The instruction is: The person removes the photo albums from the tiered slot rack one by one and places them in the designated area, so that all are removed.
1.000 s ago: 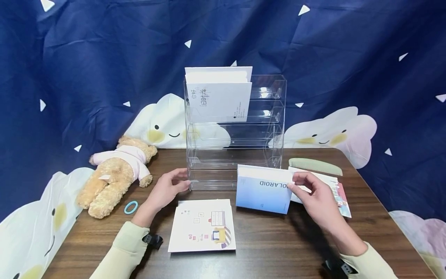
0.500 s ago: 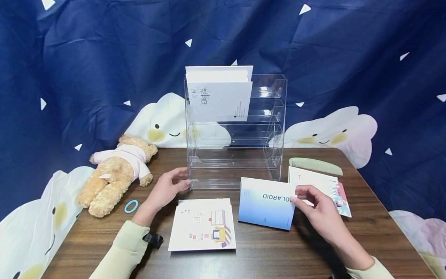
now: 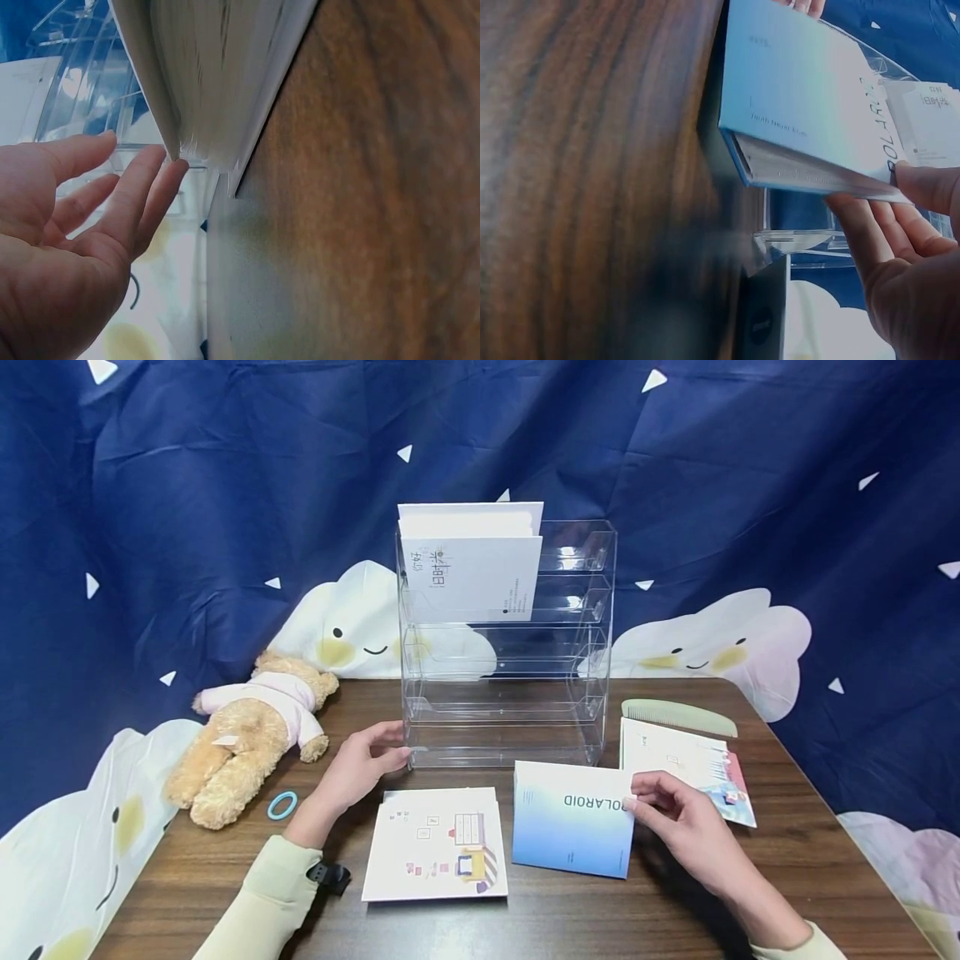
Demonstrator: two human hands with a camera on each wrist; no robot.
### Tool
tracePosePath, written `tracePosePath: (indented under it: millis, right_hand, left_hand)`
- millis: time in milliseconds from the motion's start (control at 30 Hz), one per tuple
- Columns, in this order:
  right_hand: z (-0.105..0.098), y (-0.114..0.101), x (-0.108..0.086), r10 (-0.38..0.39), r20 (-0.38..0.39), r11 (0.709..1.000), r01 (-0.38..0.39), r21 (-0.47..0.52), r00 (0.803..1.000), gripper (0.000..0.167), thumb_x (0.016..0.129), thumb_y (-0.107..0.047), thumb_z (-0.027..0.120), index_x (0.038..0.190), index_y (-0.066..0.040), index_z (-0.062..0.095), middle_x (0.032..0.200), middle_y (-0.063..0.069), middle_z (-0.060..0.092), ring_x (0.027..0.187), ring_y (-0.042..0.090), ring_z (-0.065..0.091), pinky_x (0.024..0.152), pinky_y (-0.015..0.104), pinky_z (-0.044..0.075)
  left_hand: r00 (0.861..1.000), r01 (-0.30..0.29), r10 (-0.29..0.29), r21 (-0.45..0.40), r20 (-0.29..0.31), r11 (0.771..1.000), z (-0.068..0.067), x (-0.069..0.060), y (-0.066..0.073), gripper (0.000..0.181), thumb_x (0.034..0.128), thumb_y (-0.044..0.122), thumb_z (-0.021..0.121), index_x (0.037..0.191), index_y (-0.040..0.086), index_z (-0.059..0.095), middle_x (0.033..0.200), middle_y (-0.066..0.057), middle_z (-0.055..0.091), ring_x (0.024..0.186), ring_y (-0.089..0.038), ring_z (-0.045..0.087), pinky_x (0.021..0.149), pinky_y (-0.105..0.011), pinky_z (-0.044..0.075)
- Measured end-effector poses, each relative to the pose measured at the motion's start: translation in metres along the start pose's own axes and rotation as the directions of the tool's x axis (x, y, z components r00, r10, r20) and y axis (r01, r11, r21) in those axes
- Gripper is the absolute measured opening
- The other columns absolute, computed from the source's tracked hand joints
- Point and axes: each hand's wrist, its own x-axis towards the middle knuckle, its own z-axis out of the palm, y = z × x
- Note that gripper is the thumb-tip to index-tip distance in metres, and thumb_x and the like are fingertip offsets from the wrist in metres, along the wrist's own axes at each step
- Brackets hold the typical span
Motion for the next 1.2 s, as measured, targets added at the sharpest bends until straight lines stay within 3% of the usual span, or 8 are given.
tracePosePath:
  millis: [200,700,867,1100,1200]
  right_hand:
    - [0.000,0.004,-0.002,0.007,0.035,1.000,-0.007,0.016,0.999,0.020,0.105,-0.004,0.076,0.125,-0.002,0.073,0.107,-0.007,0.077,0.094,-0.002,0.071,0.080,0.017,0.058]
    - [0.000,0.010,-0.005,0.005,0.152,0.997,-0.016,0.074,0.988,0.030,0.105,-0.006,0.078,0.132,0.004,0.072,0.111,0.005,0.077,0.095,-0.001,0.070,0.079,0.020,0.063]
    - [-0.002,0.012,-0.005,0.003,0.209,0.995,-0.024,0.099,0.978,0.034,0.106,-0.006,0.076,0.135,0.009,0.069,0.113,0.010,0.078,0.096,-0.002,0.071,0.080,0.019,0.063]
    - [-0.005,0.012,-0.004,0.046,0.280,0.994,-0.070,0.078,0.959,0.035,0.107,-0.012,0.076,0.136,0.007,0.070,0.120,0.016,0.078,0.100,-0.002,0.072,0.085,0.019,0.064]
    - [-0.005,0.013,-0.003,0.041,0.301,0.990,-0.080,0.117,0.953,0.041,0.108,-0.012,0.075,0.142,0.009,0.066,0.121,0.019,0.077,0.101,-0.001,0.073,0.085,0.021,0.065]
  left_hand:
    - [1.000,0.002,-0.002,-0.003,-0.004,1.000,0.001,0.000,0.000,0.055,0.1092,0.013,0.074,0.160,0.000,0.056,0.149,-0.029,0.068,0.124,-0.037,0.076,0.096,-0.027,0.068]
    - [1.000,0.001,-0.001,-0.002,-0.001,1.000,0.001,-0.001,-0.001,0.055,0.1097,0.013,0.073,0.160,-0.001,0.056,0.150,-0.030,0.067,0.126,-0.039,0.075,0.096,-0.027,0.068]
    - [1.000,0.005,-0.005,-0.008,0.004,1.000,0.001,-0.001,0.001,0.055,0.1099,0.012,0.073,0.160,-0.002,0.055,0.150,-0.030,0.066,0.126,-0.039,0.075,0.096,-0.027,0.068]
    - [1.000,0.004,-0.004,-0.012,0.002,1.000,0.001,0.000,0.001,0.055,0.1098,0.011,0.073,0.160,-0.003,0.055,0.150,-0.031,0.066,0.127,-0.039,0.075,0.097,-0.028,0.068]
    - [1.000,0.002,-0.002,-0.007,-0.001,1.000,0.001,0.000,0.001,0.055,0.1097,0.011,0.073,0.160,-0.002,0.056,0.150,-0.031,0.067,0.127,-0.039,0.075,0.097,-0.027,0.068]
